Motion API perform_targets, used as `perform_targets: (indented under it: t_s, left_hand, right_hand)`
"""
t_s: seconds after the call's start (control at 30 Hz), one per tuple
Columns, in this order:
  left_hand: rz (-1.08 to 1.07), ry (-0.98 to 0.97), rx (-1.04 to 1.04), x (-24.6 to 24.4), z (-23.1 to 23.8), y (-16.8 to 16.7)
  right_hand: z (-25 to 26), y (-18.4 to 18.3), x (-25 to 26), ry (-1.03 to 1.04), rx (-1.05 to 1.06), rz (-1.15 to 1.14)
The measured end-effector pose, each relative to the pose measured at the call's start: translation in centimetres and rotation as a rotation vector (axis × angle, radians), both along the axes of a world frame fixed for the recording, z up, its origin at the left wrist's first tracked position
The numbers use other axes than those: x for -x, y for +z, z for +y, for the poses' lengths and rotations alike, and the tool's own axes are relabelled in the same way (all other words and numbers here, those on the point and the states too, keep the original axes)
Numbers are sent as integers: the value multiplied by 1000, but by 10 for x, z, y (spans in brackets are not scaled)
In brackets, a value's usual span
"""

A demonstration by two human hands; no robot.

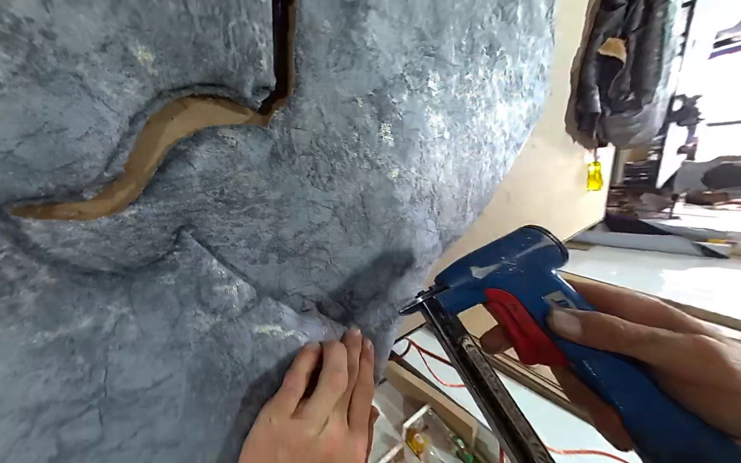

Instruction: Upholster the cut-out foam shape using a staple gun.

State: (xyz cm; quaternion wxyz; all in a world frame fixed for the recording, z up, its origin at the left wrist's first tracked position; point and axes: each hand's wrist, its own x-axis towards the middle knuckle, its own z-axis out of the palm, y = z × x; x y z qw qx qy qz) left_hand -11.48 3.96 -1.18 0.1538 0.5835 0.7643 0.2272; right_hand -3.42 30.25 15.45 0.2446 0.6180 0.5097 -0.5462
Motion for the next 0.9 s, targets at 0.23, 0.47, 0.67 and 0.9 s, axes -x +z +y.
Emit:
perform_targets:
  t_s: [0.23,0.47,0.67,0.9]
  left_hand:
    - [279,73,87,-40,25,-6]
    - [291,235,39,-72,23,-10]
    - [263,178,-11,-69,21,-11]
    - [242,120,16,-63,21,-4]
  right_hand:
    - [1,-17,-50,16,-39,135]
    - [3,-21,1,308,-12,149]
    - [-11,-28,47,474,-25,-40]
    - [-20,-38,97,595,75,-232]
